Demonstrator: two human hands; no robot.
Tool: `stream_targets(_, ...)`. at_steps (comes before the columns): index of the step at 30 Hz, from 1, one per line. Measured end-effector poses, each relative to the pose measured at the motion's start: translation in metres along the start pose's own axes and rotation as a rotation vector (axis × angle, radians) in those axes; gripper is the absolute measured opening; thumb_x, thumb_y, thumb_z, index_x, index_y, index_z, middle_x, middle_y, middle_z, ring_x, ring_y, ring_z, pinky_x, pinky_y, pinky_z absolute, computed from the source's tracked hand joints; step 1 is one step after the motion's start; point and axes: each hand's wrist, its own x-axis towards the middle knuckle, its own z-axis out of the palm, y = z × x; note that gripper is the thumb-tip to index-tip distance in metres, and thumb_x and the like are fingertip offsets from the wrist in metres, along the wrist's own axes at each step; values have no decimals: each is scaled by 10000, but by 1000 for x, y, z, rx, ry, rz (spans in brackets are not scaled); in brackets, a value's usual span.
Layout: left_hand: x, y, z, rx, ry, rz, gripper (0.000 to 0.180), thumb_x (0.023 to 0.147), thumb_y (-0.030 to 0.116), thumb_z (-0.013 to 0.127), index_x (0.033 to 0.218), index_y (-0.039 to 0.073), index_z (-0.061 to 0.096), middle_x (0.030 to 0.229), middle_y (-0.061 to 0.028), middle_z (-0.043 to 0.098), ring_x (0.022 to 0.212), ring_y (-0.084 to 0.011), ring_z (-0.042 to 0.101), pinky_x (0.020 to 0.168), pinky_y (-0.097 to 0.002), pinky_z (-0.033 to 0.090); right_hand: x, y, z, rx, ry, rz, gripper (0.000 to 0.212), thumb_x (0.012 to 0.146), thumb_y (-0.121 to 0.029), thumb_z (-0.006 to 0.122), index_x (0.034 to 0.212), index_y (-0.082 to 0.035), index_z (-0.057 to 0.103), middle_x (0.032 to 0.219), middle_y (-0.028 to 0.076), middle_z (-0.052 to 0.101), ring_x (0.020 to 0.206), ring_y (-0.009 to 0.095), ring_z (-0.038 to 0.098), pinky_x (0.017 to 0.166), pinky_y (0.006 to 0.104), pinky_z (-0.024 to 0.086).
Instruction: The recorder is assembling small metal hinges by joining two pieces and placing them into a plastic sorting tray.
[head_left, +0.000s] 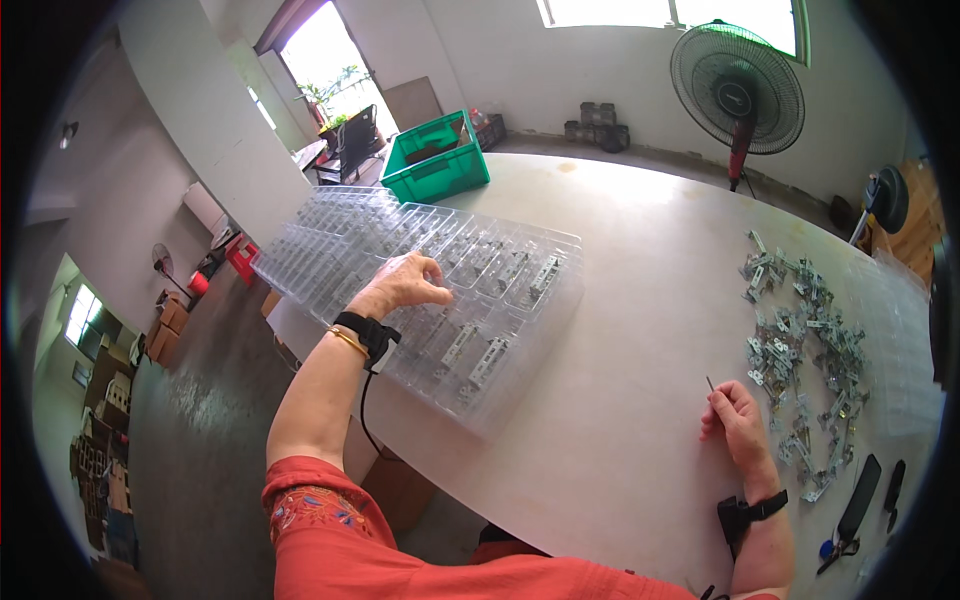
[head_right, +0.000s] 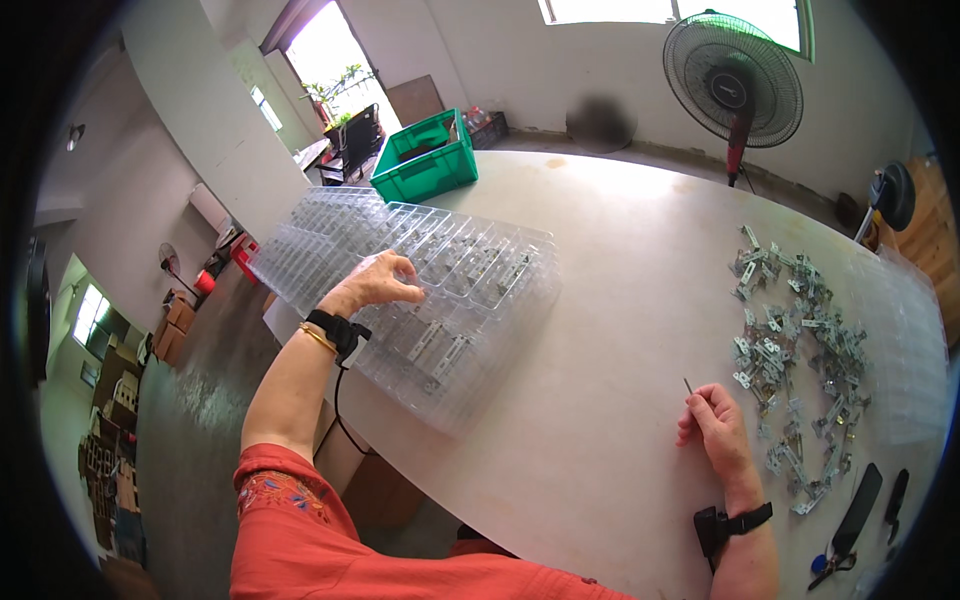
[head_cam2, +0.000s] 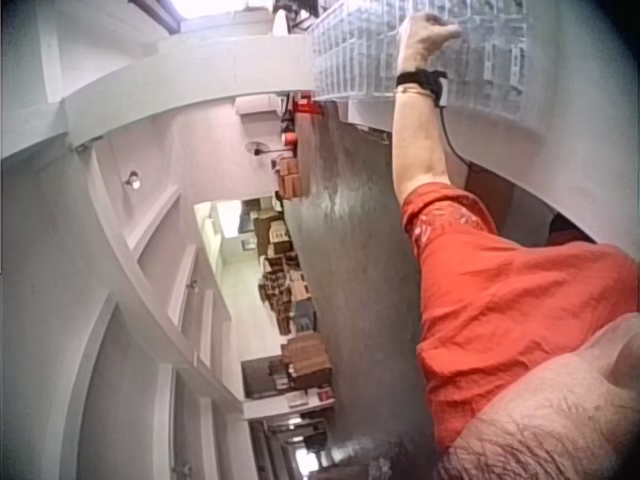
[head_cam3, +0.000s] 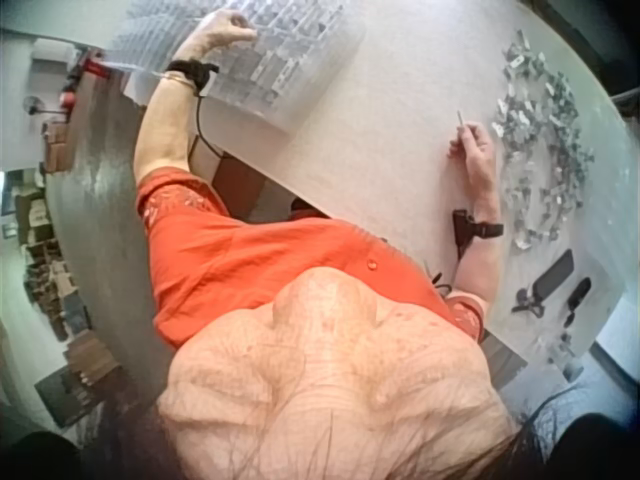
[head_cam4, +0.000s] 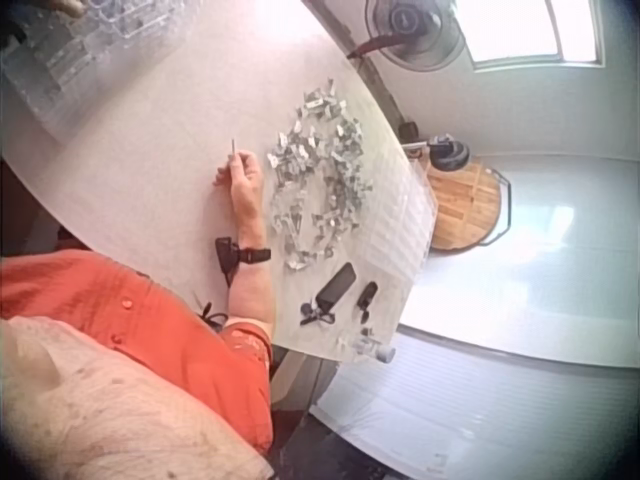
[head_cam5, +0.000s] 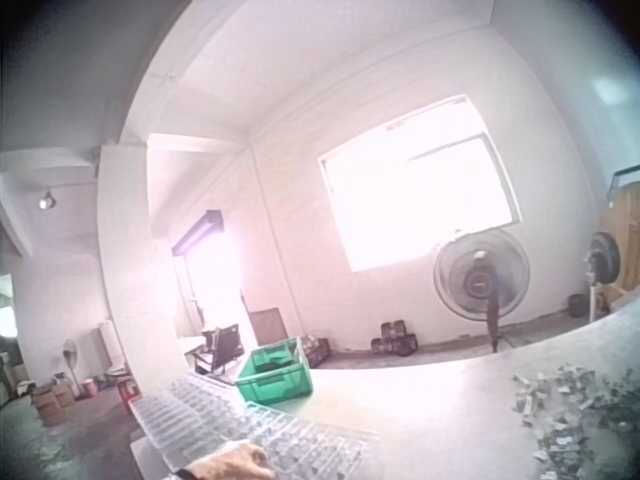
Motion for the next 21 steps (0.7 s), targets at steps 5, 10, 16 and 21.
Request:
stream_targets(5, 1, 3, -2, -3, -34, -30, 561, 582, 518, 780, 962, 106, 748, 1144, -168, 613, 1144, -327, 567, 955, -401, 472, -1, -2, 0, -6, 7, 0, 130, 1026, -172, 547, 974, -54, 532, 738, 39, 605, 601, 129, 597, 558, 297, 545)
stream_targets(10, 2, 0, 1, -12, -136, -20, 641, 616, 522, 769, 1087, 92, 705, 1208, -196, 588, 1203, -350, 537, 991, -416, 449, 0, 1, 0, -12, 9, -10, 139, 1033, -202, 543, 973, -77, 531, 728, 25, 600, 591, 116, 585, 547, 288, 536)
stream_targets(16, 6, -7, 1, 3, -111, 33, 645, 596, 506, 776, 1062, 68, 697, 1158, -199, 632, 1119, -347, 592, 945, -415, 472, -1, 2, 0, 1, 6, -11, 143, 1033, -210, 548, 977, -79, 532, 734, 28, 604, 598, 119, 591, 551, 285, 541)
stream_targets(21, 4, -4, -2, -33, -74, 28, 627, 573, 489, 789, 1026, 64, 705, 1138, -185, 639, 1089, -336, 603, 930, -406, 482, -2, 2, -1, 11, 3, -7, 143, 1033, -210, 548, 983, -78, 533, 739, 30, 604, 604, 121, 592, 554, 285, 542)
